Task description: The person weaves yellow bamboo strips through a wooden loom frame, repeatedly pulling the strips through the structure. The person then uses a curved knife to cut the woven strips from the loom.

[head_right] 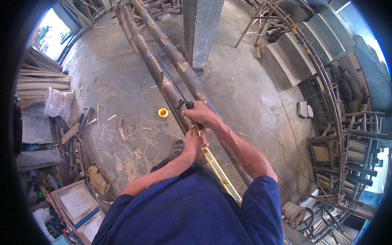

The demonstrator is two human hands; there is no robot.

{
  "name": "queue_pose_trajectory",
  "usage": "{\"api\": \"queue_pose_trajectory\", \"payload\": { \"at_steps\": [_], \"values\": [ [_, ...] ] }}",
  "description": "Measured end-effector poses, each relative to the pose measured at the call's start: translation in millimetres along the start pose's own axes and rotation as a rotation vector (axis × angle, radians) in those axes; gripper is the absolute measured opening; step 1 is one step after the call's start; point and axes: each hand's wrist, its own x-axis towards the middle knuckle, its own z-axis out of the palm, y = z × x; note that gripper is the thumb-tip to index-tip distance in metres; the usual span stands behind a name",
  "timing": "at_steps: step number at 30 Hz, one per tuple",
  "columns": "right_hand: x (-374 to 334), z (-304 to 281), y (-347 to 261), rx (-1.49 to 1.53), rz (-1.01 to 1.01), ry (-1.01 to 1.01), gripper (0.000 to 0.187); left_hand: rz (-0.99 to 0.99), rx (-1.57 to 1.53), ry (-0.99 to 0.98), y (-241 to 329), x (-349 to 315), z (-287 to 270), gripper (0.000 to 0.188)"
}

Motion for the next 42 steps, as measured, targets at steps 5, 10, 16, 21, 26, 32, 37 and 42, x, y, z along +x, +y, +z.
{"api": "queue_pose_trajectory", "payload": {
  "at_steps": [5,10,16,21,26,32,37,42],
  "values": [
    [-13.2,-4.2,-5.5,-0.003,-0.029,0.017,0.021,0.041,-0.076,-0.033,-2.9,-7.4,-2.4,0.025],
    [-63.3,-37.4,-57.5,0.003,-0.097,0.038,0.016,0.028,-0.066,-0.191,31.2,-43.3,38.7,0.032],
    [-110.0,-69.9,-88.9,-0.352,-0.175,0.258,0.023,0.029,0.038,-0.37,47.2,-51.9,54.4,0.044],
    [-181.2,-107.9,-85.5,-1.033,-0.158,0.688,0.026,0.195,0.233,-0.266,33.9,-44.6,41.1,0.043],
    [-270.4,-140.0,-85.7,-1.584,-0.348,0.789,0.022,0.248,0.38,-0.169,20.4,-37.2,34.8,0.043],
    [-302.1,-134.1,-77.6,-1.724,-0.237,0.63,0.019,0.478,0.644,-0.166,10.1,-25.4,29.2,0.045],
    [-277.1,-128.2,-71.4,-1.703,-0.23,0.513,0.015,0.629,0.838,-0.215,15.6,-30.7,31.7,0.044],
    [-228.1,-120.2,-70.2,-1.714,-0.319,0.376,0.017,0.693,0.874,-0.273,24.1,-41.3,35.8,0.041]
  ]
}}
